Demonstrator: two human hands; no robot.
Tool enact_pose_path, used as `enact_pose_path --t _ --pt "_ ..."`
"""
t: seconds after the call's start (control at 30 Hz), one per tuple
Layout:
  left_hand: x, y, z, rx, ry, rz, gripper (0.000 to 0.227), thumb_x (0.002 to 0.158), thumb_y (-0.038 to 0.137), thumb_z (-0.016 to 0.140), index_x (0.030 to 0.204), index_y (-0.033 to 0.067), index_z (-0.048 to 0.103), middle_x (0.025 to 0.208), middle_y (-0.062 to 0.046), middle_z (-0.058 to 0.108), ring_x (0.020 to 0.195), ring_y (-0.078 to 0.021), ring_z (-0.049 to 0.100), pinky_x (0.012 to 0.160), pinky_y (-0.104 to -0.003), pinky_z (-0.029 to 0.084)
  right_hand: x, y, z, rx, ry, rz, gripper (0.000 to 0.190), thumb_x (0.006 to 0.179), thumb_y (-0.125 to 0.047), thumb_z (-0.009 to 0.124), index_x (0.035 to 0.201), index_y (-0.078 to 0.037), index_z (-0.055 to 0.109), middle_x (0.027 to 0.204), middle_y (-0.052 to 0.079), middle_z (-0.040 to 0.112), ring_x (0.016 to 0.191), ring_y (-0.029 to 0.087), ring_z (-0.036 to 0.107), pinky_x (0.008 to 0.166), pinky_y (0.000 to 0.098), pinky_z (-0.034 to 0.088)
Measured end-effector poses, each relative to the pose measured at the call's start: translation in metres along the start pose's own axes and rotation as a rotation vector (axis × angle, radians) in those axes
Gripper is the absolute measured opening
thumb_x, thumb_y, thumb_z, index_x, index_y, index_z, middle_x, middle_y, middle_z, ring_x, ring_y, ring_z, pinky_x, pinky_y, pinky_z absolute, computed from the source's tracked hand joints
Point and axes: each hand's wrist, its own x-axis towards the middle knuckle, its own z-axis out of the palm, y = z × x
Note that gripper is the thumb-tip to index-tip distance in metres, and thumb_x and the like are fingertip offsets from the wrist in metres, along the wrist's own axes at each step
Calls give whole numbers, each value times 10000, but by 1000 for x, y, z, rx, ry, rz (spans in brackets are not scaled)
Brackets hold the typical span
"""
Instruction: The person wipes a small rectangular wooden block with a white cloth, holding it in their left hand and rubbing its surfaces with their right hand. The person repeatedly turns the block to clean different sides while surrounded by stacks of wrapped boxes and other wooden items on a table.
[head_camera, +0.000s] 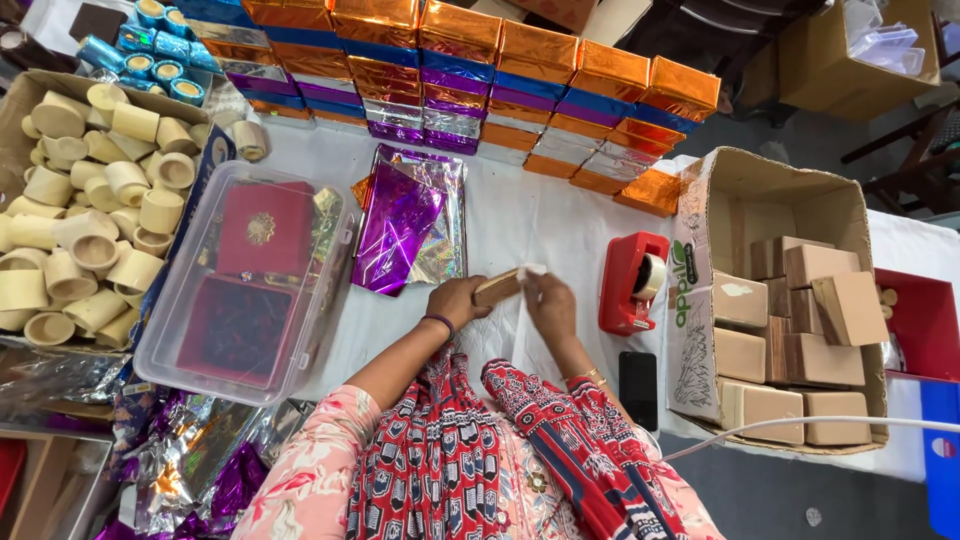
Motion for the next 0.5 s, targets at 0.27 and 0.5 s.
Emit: enact_pose_path --t 0.27,0.5 --pt "-2 1 -5 -12 -8 13 569 703 350 852 1227 196 693 1035 -117 757 976 -341 711 839 -467 555 -14 -1 14 108 -143 -118 158 920 -147 704 1026 -49 767 902 175 686 778 368 662 686 462 525" --pt "0 2 -5 -5 -34 -6 555 717 368 854 1220 197 695 1029 -114 756 977 -336 712 845 -465 552 -24 12 38 -98 -130 -145 113 960 -186 711 955 -91 772 856 148 683 761 364 658 691 477 518"
